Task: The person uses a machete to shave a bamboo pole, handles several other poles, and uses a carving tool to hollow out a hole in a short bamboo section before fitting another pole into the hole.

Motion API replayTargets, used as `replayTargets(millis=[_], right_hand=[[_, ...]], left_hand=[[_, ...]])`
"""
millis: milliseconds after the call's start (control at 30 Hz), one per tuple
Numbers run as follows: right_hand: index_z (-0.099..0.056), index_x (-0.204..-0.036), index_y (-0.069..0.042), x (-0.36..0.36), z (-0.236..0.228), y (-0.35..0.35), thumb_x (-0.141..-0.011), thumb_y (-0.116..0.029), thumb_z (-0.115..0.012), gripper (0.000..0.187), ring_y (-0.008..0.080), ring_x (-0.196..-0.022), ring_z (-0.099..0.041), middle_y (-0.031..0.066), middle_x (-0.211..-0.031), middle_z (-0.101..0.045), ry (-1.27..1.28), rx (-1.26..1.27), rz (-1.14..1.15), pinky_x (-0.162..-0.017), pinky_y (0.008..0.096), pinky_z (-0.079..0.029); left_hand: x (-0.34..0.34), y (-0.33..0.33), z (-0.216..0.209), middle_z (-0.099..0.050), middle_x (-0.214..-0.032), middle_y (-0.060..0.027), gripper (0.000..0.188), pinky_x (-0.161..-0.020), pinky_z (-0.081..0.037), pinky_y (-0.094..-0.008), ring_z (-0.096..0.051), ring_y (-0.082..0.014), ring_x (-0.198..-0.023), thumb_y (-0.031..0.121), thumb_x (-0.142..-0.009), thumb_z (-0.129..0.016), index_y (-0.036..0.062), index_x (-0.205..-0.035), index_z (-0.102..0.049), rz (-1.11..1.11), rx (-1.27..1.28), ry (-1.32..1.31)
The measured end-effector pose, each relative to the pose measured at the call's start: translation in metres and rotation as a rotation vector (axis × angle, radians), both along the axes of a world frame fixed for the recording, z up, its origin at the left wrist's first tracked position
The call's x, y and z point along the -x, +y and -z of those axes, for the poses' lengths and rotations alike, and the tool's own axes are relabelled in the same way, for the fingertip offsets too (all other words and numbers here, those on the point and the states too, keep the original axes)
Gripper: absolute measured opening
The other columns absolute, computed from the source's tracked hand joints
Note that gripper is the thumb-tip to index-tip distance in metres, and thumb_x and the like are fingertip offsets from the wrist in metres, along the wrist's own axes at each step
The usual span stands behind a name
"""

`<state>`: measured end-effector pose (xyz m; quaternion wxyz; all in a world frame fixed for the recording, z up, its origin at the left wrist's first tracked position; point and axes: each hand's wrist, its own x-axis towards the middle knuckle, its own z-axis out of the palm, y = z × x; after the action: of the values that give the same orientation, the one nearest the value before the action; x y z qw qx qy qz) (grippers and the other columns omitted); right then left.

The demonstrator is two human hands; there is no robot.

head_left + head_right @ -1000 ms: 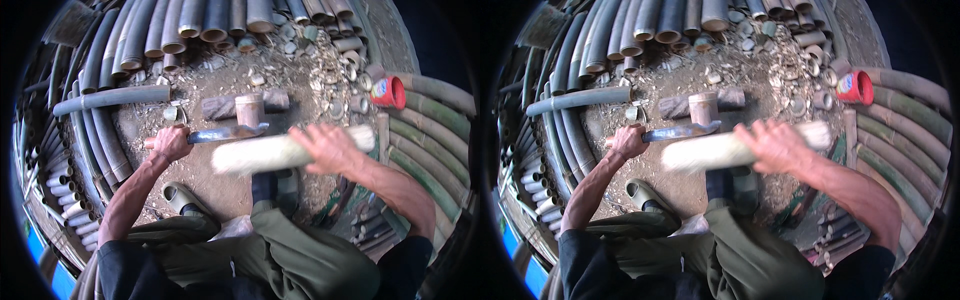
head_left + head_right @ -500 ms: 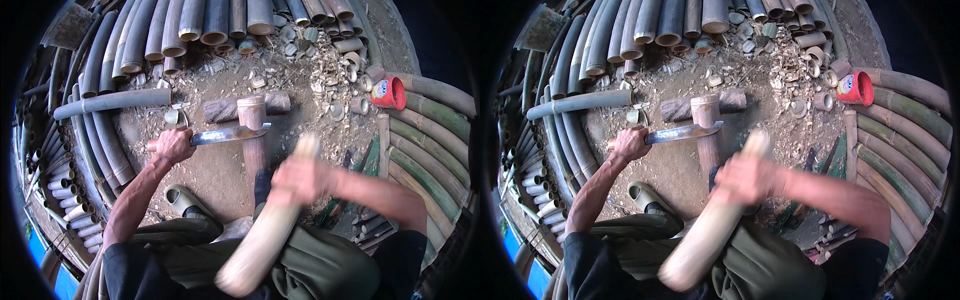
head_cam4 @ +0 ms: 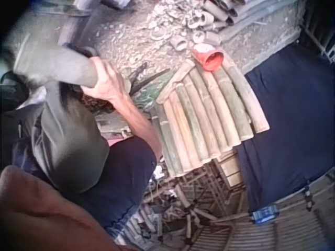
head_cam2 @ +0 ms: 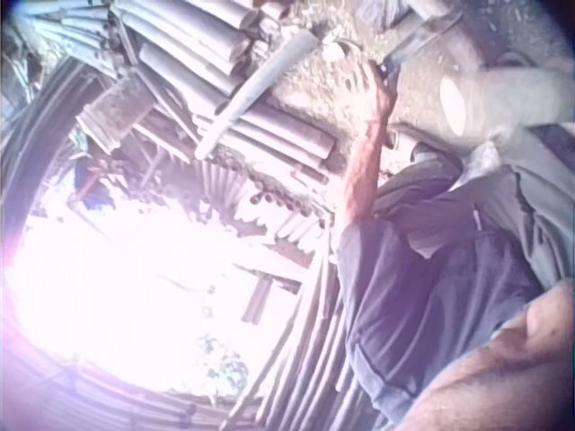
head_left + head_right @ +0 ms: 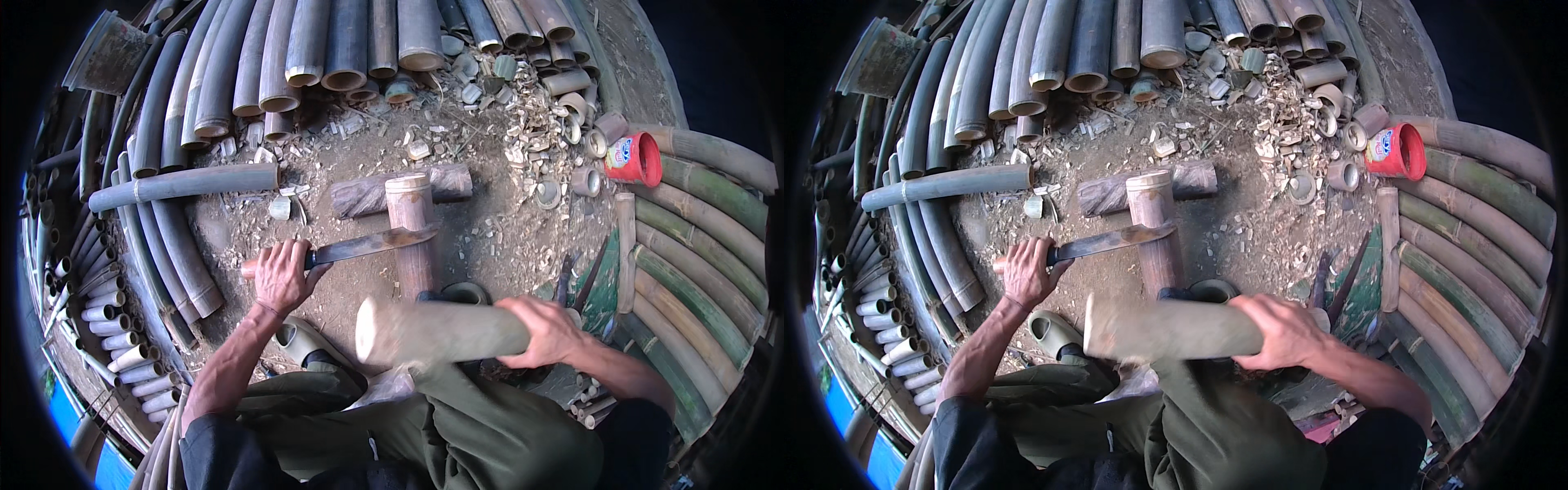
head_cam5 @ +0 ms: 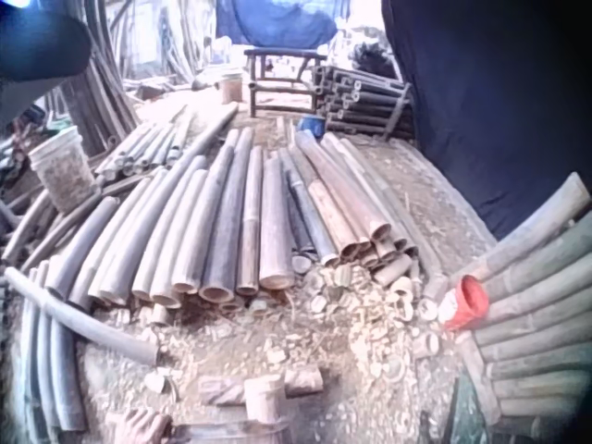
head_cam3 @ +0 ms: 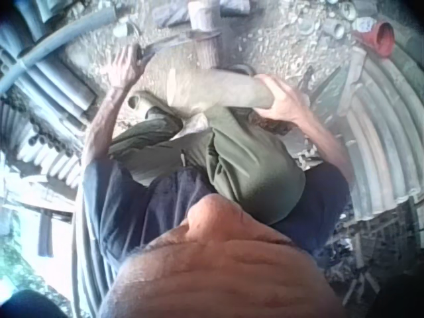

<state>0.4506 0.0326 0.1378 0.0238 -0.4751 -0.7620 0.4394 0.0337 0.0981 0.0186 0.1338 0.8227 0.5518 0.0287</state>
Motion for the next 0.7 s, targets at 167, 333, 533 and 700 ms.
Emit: replayTargets(millis=[167,333,533,700], right_hand=[[-0.049,-0.123,0.004,-0.029,-0.014,0.014,-0.06,-0.031,-0.087,0.081,0.0293,-0.102,-0.064,0.0197,-0.109,-0.063,0.025,0.178,0.414,-0.089,0.0394,-0.051],[-0.037,-0.135,0.006,-0.033,-0.029,0.054,-0.063,-0.027,-0.082,0.092,0.0257,-0.111,-0.056,0.0181,-0.119,-0.056,0.15,0.132,0.603,-0.097,0.0378,-0.044],[-0.03,-0.142,0.005,-0.028,-0.031,0.091,-0.067,-0.034,-0.08,0.098,0.022,-0.116,-0.052,0.0137,-0.127,-0.051,0.252,0.024,0.619,-0.102,0.0352,-0.039],[-0.03,-0.142,0.004,-0.004,-0.023,0.116,-0.07,-0.027,-0.079,0.092,0.0229,-0.117,-0.051,0.0151,-0.128,-0.05,0.413,0.004,0.619,-0.102,0.0374,-0.04]], left_hand=[[0.017,0.046,0.009,-0.061,-0.056,-0.0098,0.07,-0.055,-0.051,-0.0426,-0.061,-0.0263,-0.05,0.074,-0.083,-0.051,0.0065,-0.082,-0.071,-0.14,0.442,-0.213],[0.009,0.133,-0.014,-0.059,-0.052,-0.0099,0.078,-0.059,-0.05,-0.0438,-0.06,-0.0285,-0.051,0.081,-0.08,-0.048,0.0067,-0.073,-0.072,-0.027,0.454,0.113],[-0.003,0.145,-0.014,-0.059,-0.05,-0.0093,0.076,-0.058,-0.051,-0.0429,-0.062,-0.028,-0.053,0.079,-0.081,-0.05,0.007,-0.067,-0.069,0.028,0.413,0.159],[0.004,0.141,-0.007,-0.057,-0.05,-0.0107,0.076,-0.057,-0.05,-0.0438,-0.062,-0.0294,-0.052,0.078,-0.081,-0.051,0.0059,-0.066,-0.068,0.008,0.43,0.222]])
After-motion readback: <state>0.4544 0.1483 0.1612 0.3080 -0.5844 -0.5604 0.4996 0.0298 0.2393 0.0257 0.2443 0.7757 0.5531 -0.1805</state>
